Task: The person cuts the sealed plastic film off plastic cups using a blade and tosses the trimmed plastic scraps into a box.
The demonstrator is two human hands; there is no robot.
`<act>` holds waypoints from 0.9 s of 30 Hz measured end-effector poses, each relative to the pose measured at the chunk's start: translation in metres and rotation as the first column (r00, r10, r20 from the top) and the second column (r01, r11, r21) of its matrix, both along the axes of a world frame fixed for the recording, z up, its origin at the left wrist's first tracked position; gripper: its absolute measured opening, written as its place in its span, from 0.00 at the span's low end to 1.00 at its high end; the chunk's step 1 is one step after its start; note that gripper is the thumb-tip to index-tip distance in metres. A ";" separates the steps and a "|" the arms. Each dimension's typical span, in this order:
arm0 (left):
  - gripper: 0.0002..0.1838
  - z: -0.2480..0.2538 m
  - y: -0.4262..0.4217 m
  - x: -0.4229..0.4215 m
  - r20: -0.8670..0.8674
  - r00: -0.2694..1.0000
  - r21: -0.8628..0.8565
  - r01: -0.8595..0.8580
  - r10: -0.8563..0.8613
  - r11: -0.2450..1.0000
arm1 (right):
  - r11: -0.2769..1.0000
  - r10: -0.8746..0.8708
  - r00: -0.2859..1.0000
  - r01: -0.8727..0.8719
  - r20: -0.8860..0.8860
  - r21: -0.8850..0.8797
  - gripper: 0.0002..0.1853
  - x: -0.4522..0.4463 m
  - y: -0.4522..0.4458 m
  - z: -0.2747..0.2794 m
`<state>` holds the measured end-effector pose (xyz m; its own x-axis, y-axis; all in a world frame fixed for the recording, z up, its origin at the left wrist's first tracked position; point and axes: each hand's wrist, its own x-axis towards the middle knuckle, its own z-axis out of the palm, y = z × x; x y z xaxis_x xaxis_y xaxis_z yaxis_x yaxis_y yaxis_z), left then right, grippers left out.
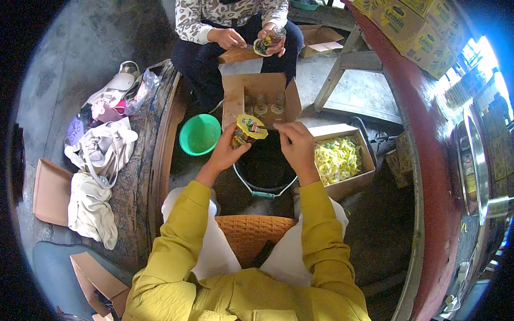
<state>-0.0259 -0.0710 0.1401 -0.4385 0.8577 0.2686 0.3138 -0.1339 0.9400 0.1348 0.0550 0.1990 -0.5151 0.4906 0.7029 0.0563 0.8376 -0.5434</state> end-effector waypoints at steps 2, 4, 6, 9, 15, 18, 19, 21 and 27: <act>0.31 0.008 0.001 0.004 0.013 1.000 0.062 -0.001 0.000 0.998 | 0.993 0.042 0.997 -0.049 0.065 0.106 0.11 0.001 0.002 0.004; 0.30 0.020 0.000 0.010 0.088 0.996 0.128 0.000 -0.011 0.992 | 0.981 0.057 0.992 -0.076 0.112 0.176 0.12 0.003 0.001 0.004; 0.31 0.019 -0.001 0.009 0.039 0.999 0.094 0.020 -0.024 0.995 | 0.972 0.050 0.990 -0.077 0.130 0.220 0.12 0.001 0.000 0.005; 0.33 0.030 -0.004 0.011 -0.139 0.990 0.017 0.011 -0.009 1.000 | 0.959 0.064 0.982 -0.109 0.176 0.262 0.12 0.002 0.000 0.008; 0.35 0.030 -0.003 0.014 -0.247 0.968 0.007 -0.048 0.048 0.999 | 0.933 0.025 0.970 -0.110 0.243 0.341 0.22 0.001 -0.005 0.014; 0.34 0.026 -0.004 0.013 -0.249 0.964 0.062 -0.075 0.088 0.995 | 0.953 0.041 0.984 -0.090 0.174 0.289 0.28 -0.004 -0.007 0.008; 0.34 0.025 -0.005 0.013 -0.257 0.961 0.076 -0.087 0.104 0.993 | 0.953 0.046 0.984 -0.095 0.172 0.289 0.28 -0.005 -0.008 0.007; 0.32 0.030 -0.008 0.012 -0.277 0.956 0.082 -0.071 0.092 0.994 | 0.952 0.058 0.984 -0.105 0.166 0.287 0.29 -0.007 -0.009 0.006; 0.29 0.037 -0.012 0.008 -0.303 0.950 0.073 -0.058 0.077 0.996 | 0.953 0.054 0.989 -0.093 0.140 0.288 0.27 -0.010 -0.009 -0.002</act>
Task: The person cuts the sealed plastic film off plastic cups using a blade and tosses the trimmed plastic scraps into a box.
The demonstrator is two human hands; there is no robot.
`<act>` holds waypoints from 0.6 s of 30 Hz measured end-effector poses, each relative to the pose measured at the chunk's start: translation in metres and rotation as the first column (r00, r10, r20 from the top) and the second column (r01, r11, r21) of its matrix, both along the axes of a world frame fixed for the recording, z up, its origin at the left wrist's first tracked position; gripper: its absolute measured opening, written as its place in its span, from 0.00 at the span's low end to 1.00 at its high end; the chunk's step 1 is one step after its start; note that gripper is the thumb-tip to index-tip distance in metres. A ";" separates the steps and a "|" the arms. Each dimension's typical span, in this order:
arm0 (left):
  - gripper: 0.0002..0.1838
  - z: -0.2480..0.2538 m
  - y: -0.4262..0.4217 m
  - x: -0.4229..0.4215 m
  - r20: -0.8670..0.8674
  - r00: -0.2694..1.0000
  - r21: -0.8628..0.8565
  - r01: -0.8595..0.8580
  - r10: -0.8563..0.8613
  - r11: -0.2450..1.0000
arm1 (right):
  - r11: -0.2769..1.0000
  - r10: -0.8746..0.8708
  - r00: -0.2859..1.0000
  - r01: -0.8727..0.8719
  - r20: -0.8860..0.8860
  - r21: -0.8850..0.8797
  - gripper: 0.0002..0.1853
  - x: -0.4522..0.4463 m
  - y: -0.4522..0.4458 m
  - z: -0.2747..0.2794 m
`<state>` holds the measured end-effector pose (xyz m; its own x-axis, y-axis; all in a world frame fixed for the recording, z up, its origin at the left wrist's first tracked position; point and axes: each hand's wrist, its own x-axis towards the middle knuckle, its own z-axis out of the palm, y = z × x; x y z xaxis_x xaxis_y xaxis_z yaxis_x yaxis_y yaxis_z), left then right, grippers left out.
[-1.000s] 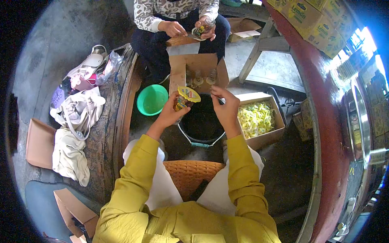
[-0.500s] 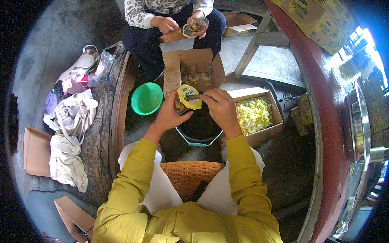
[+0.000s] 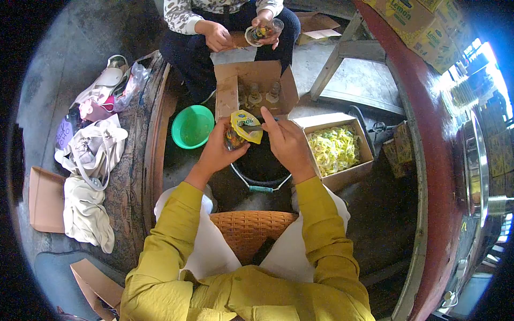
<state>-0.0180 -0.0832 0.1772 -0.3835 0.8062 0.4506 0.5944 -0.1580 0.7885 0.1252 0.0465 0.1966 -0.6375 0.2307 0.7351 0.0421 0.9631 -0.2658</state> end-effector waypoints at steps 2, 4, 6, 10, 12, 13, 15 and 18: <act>0.29 0.002 0.000 0.000 0.010 1.000 0.006 0.003 -0.003 1.000 | 1.000 -0.006 1.000 0.006 0.007 -0.011 0.27 0.000 -0.001 0.000; 0.29 0.001 0.000 -0.001 0.002 1.000 0.016 -0.001 0.001 1.000 | 1.000 -0.010 1.000 0.010 0.002 -0.009 0.27 0.000 -0.001 -0.001; 0.30 0.001 -0.001 -0.001 0.008 1.000 -0.006 0.001 -0.001 1.000 | 1.000 -0.017 1.000 0.017 -0.015 0.003 0.26 -0.001 -0.002 -0.002; 0.30 0.005 -0.002 -0.001 0.007 1.000 -0.054 -0.009 0.009 0.998 | 1.000 -0.017 0.999 0.017 -0.035 -0.005 0.27 -0.002 -0.004 -0.004; 0.30 0.006 -0.002 0.002 0.052 0.998 -0.027 0.021 -0.020 0.999 | 1.000 -0.004 0.997 0.005 -0.073 0.008 0.27 -0.003 -0.005 -0.004; 0.30 0.007 -0.002 0.004 0.075 0.997 -0.014 0.036 -0.035 0.999 | 1.000 -0.009 0.998 0.009 -0.061 0.009 0.29 -0.002 -0.006 -0.005; 0.29 0.005 -0.003 0.002 0.057 0.997 -0.027 0.050 -0.049 0.998 | 1.000 -0.016 0.999 0.017 -0.036 0.012 0.33 0.000 -0.006 -0.004; 0.29 0.007 -0.004 0.000 0.076 0.995 -0.077 0.072 -0.066 0.994 | 1.000 -0.008 0.999 0.008 -0.035 0.000 0.33 0.002 -0.006 -0.007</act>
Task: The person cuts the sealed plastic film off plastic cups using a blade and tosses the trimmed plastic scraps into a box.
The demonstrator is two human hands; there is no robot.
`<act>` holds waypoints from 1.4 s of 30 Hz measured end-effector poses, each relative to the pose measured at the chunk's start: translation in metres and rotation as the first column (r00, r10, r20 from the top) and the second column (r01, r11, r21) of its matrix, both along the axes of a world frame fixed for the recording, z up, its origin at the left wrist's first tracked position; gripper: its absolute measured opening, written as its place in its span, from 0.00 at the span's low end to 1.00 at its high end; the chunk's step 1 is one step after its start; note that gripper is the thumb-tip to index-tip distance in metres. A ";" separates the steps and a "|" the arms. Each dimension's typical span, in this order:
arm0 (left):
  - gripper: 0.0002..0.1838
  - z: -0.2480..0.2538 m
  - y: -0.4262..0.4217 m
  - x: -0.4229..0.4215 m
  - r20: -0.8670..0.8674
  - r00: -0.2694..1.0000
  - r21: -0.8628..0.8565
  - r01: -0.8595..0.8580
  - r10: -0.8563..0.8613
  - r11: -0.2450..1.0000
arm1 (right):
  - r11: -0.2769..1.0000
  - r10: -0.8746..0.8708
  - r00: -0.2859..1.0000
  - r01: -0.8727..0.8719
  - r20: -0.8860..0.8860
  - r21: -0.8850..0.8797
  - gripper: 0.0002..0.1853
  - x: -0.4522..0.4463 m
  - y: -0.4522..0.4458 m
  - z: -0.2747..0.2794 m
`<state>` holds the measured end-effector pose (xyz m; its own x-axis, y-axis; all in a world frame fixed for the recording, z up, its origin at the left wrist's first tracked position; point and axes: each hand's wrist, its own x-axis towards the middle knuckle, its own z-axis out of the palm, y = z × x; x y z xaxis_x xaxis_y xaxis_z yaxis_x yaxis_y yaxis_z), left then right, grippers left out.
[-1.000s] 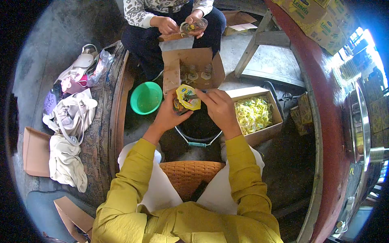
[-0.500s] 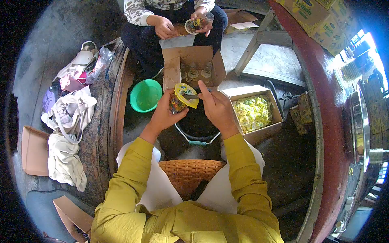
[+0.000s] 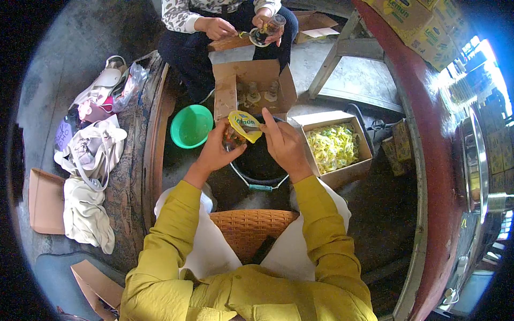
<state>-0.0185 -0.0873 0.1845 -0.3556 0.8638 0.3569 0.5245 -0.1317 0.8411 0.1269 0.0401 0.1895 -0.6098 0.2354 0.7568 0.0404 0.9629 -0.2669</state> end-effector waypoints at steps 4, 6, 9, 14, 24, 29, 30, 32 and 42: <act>0.28 -0.006 0.002 0.002 0.051 0.999 0.058 0.013 -0.016 0.998 | 1.000 0.007 1.000 -0.007 -0.021 0.004 0.33 -0.001 -0.001 0.001; 0.27 -0.006 0.001 0.005 0.091 0.994 0.004 0.061 -0.061 0.998 | 1.000 0.008 1.000 -0.008 -0.012 -0.015 0.32 -0.001 0.001 0.000; 0.26 -0.013 0.005 0.006 0.322 0.930 0.018 0.183 -0.179 0.983 | 1.000 0.009 1.000 -0.009 -0.003 -0.012 0.32 0.002 0.003 -0.001; 0.26 -0.008 0.000 0.004 0.663 0.702 -0.001 0.349 -0.261 0.937 | 0.998 0.048 0.999 -0.047 0.000 -0.044 0.32 0.002 0.004 0.002; 0.33 -0.005 -0.001 0.002 0.744 0.598 -0.030 0.477 -0.300 0.878 | 0.994 0.067 0.998 -0.066 0.004 -0.086 0.32 0.005 0.003 0.006; 0.36 -0.008 0.009 0.003 0.525 0.802 -0.004 0.337 -0.285 0.942 | 0.998 0.021 1.000 -0.021 -0.001 -0.058 0.32 0.007 0.008 0.007; 0.35 -0.008 0.010 0.003 0.506 0.809 0.051 0.318 -0.299 0.947 | 0.999 0.009 1.000 -0.009 0.003 -0.045 0.32 0.008 0.009 0.008; 0.35 -0.010 0.012 0.001 0.470 0.841 0.067 0.269 -0.268 0.961 | 0.999 -0.013 1.000 0.013 0.012 -0.047 0.32 0.010 0.012 0.007; 0.32 -0.004 0.012 0.018 0.062 0.996 0.059 -0.075 0.072 0.995 | 0.998 -0.039 0.999 0.040 0.017 -0.041 0.33 0.008 0.012 0.008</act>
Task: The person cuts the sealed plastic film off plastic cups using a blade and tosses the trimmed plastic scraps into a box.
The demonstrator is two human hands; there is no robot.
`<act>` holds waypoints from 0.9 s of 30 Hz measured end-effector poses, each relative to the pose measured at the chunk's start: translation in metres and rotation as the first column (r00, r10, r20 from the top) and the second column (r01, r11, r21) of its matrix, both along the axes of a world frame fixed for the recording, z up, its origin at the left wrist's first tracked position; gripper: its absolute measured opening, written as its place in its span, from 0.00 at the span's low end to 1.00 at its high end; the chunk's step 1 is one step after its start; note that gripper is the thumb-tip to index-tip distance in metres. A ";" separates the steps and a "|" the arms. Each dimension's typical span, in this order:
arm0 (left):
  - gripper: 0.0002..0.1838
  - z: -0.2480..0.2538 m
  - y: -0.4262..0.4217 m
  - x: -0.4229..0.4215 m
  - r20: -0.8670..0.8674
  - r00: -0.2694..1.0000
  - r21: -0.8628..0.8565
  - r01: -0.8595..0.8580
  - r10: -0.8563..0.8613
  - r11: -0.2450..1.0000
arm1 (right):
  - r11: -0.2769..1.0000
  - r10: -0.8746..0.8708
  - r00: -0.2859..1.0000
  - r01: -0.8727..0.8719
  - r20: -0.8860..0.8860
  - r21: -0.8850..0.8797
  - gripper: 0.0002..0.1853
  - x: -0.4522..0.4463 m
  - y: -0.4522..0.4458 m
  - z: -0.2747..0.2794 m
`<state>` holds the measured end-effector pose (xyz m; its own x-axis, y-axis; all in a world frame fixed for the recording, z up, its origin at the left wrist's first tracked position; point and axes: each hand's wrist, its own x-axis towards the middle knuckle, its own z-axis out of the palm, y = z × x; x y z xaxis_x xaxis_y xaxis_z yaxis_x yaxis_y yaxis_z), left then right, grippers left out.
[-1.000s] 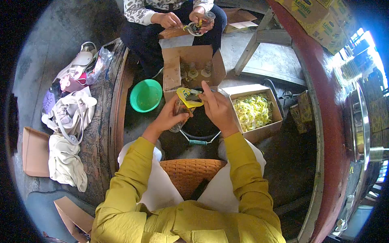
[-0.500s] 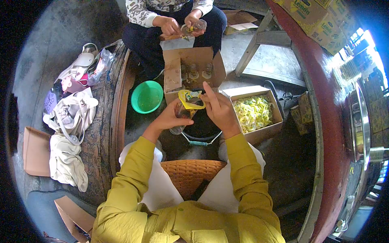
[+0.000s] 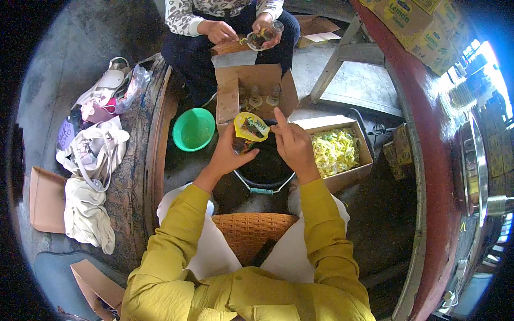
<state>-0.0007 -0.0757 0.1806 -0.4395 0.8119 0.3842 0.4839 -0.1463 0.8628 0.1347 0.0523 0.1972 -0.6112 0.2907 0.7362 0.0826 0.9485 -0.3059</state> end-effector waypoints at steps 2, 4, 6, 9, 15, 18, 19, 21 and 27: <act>0.31 -0.001 0.002 -0.001 -0.090 0.995 0.023 -0.034 0.036 0.999 | 1.000 0.004 0.999 -0.003 -0.034 0.008 0.31 -0.002 0.001 0.000; 0.31 -0.006 0.005 -0.004 -0.094 0.995 0.026 -0.022 0.024 0.999 | 1.000 -0.001 1.000 0.001 -0.026 0.004 0.31 -0.002 0.001 -0.001; 0.31 -0.006 0.002 -0.004 -0.051 0.999 0.007 0.001 -0.001 1.000 | 1.000 -0.014 1.000 0.015 0.025 -0.014 0.32 -0.001 -0.001 -0.001; 0.32 -0.008 0.002 -0.004 0.079 0.996 -0.049 0.048 -0.044 0.998 | 1.000 -0.004 1.000 0.004 0.011 -0.010 0.33 -0.001 -0.001 -0.001; 0.33 -0.018 0.003 -0.010 0.074 0.990 -0.047 0.126 -0.122 0.991 | 1.000 0.005 1.000 -0.005 0.002 0.009 0.33 -0.002 -0.001 -0.006; 0.34 -0.017 0.000 -0.008 0.122 0.983 -0.089 0.148 -0.137 0.985 | 0.999 0.026 0.999 -0.025 -0.023 0.023 0.30 -0.005 -0.005 -0.004; 0.34 -0.018 -0.001 -0.006 0.160 0.979 -0.103 0.148 -0.130 0.984 | 0.999 0.033 0.999 -0.033 -0.027 0.016 0.30 -0.004 -0.006 -0.005; 0.34 -0.016 0.000 -0.011 0.189 0.966 -0.127 0.200 -0.174 0.971 | 0.999 0.049 0.998 -0.049 -0.044 0.011 0.30 -0.005 -0.004 -0.005; 0.35 -0.015 -0.006 -0.013 0.303 0.909 -0.157 0.344 -0.286 0.926 | 0.998 0.058 0.998 -0.058 0.003 0.036 0.33 -0.002 -0.004 -0.007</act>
